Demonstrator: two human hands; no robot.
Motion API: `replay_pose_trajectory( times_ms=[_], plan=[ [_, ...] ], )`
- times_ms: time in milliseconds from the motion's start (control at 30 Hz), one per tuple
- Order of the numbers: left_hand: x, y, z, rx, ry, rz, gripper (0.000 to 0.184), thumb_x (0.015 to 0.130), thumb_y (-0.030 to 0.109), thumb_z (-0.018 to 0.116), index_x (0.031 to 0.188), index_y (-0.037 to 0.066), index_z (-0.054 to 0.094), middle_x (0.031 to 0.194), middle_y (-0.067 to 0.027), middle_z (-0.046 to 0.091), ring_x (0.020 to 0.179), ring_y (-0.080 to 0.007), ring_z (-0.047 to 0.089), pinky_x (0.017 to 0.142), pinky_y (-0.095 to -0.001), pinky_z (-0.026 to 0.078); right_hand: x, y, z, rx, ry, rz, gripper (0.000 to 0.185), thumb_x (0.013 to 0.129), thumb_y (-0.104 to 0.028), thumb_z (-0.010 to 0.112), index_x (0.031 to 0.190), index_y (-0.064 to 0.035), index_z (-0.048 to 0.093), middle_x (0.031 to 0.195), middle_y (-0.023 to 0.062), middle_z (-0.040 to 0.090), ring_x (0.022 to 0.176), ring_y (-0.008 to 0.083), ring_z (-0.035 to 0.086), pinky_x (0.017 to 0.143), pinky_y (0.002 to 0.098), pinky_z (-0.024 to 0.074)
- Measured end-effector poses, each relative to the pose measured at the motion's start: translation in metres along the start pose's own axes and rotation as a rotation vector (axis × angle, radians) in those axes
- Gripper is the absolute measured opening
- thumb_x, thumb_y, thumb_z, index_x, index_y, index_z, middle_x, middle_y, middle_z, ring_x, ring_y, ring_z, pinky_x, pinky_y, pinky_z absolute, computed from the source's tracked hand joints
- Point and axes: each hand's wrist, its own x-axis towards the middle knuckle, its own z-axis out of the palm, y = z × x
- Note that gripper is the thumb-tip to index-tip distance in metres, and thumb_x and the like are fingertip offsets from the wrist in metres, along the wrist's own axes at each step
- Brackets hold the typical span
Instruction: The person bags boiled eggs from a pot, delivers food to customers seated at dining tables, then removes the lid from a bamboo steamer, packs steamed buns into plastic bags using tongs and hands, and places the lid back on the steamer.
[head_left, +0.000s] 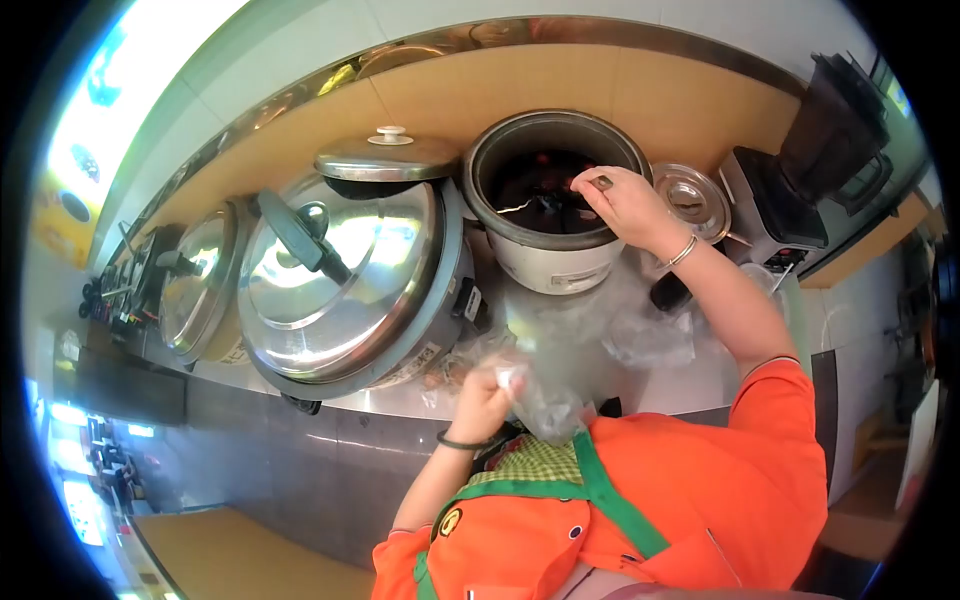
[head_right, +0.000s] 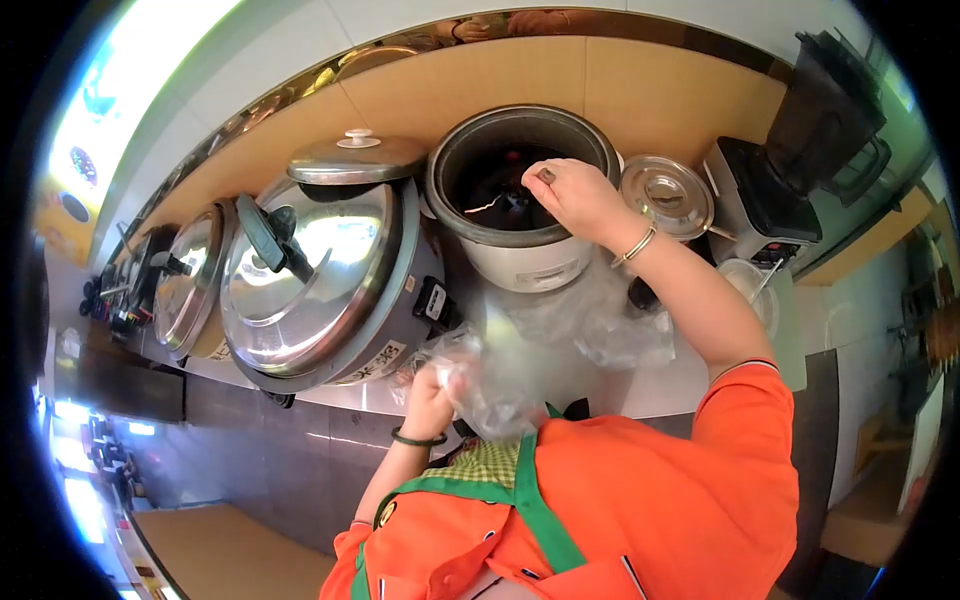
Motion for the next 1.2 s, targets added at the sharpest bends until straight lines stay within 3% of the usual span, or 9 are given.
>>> replay_pose_trajectory(
  times_ms=[167,367,433,567,700,767,867,1100,1200],
  plan=[
    [-0.003,0.014,0.003,-0.012,-0.238,-0.134,0.016,0.081,0.013,0.053,0.085,0.0,0.061,0.091,-0.012,0.059,0.087,-0.0226,0.053,0.075,-0.0297,0.04,0.005,-0.003,0.002,0.127,0.037,0.208,0.029,0.089,-0.024,0.039,0.081,-0.002,0.056,0.072,0.0131,0.059,0.069,0.0282,0.057,0.064,0.0339,0.0441],
    [0.008,0.013,0.011,0.201,-0.276,0.139,0.017,0.079,0.01,0.056,0.093,0.003,0.061,0.091,-0.0094,0.056,0.093,-0.0218,0.051,0.079,-0.03,0.04,-0.007,-0.009,-0.014,0.152,0.242,0.326,0.028,0.088,-0.024,0.04,0.081,-0.0032,0.058,0.064,0.0093,0.058,0.059,0.0182,0.057,0.056,0.0299,0.0438],
    [0.014,0.012,0.009,0.254,0.002,0.183,0.025,0.077,0.008,0.057,0.101,0.007,0.06,0.101,-0.0092,0.052,0.096,-0.0217,0.049,0.081,-0.0304,0.04,-0.011,-0.006,-0.018,0.142,0.292,0.333,0.028,0.088,-0.023,0.041,0.081,-0.0034,0.059,0.064,0.0081,0.058,0.057,0.0162,0.057,0.055,0.0287,0.0435],
    [0.029,0.023,0.002,0.63,0.097,0.245,0.037,0.073,0.001,0.053,0.109,0.007,0.057,0.113,-0.0171,0.042,0.107,-0.0299,0.04,0.092,-0.0339,0.032,-0.014,-0.014,-0.033,0.195,0.411,0.372,0.028,0.088,-0.025,0.042,0.08,-0.0034,0.059,0.061,0.0055,0.057,0.056,0.0129,0.055,0.053,0.0261,0.0421],
    [0.037,0.009,0.0,0.622,0.214,0.308,0.037,0.072,-0.002,0.053,0.108,0.006,0.057,0.12,-0.0202,0.027,0.105,-0.034,0.041,0.09,-0.0348,0.033,-0.02,-0.016,-0.039,0.324,0.431,0.476,0.03,0.089,-0.026,0.042,0.082,-0.0035,0.06,0.061,0.0032,0.056,0.054,0.0077,0.051,0.051,0.0218,0.04],
    [0.042,0.003,0.003,0.586,0.257,0.302,0.032,0.076,0.001,0.049,0.107,0.005,0.057,0.118,-0.0196,0.036,0.102,-0.0327,0.044,0.091,-0.0354,0.033,-0.022,-0.017,-0.041,0.374,0.442,0.482,0.03,0.089,-0.026,0.042,0.082,-0.0035,0.06,0.061,0.0025,0.056,0.054,0.0063,0.05,0.051,0.0206,0.0394],
    [0.054,-0.013,0.005,0.342,0.298,0.235,0.027,0.086,0.016,0.044,0.106,0.004,0.057,0.098,-0.0135,0.058,0.096,-0.0265,0.051,0.087,-0.0329,0.035,-0.025,-0.025,-0.049,0.4,0.426,0.471,0.029,0.089,-0.026,0.043,0.084,-0.0033,0.061,0.061,0.0018,0.056,0.055,0.0062,0.049,0.052,0.0204,0.0395],
    [0.07,-0.007,0.009,0.031,0.176,-0.013,0.027,0.09,0.02,0.043,0.107,0.004,0.056,0.106,-0.0072,0.055,0.093,-0.0182,0.054,0.077,-0.0292,0.043,-0.031,-0.066,-0.08,0.467,0.484,0.448,0.032,0.09,-0.026,0.041,0.084,-0.0019,0.061,0.063,-0.0016,0.055,0.055,0.0019,0.046,0.051,0.0157,0.037],
    [0.075,-0.003,0.016,-0.691,0.26,-0.146,0.032,0.087,0.016,0.047,0.117,0.007,0.045,0.104,-0.0047,0.054,0.085,-0.0142,0.055,0.078,-0.0355,0.047,-0.044,-0.095,-0.09,0.391,0.422,0.404,0.032,0.091,-0.026,0.038,0.086,-0.0012,0.059,0.068,0.0006,0.056,0.056,0.0031,0.047,0.052,0.0169,0.0388]
  ],
)
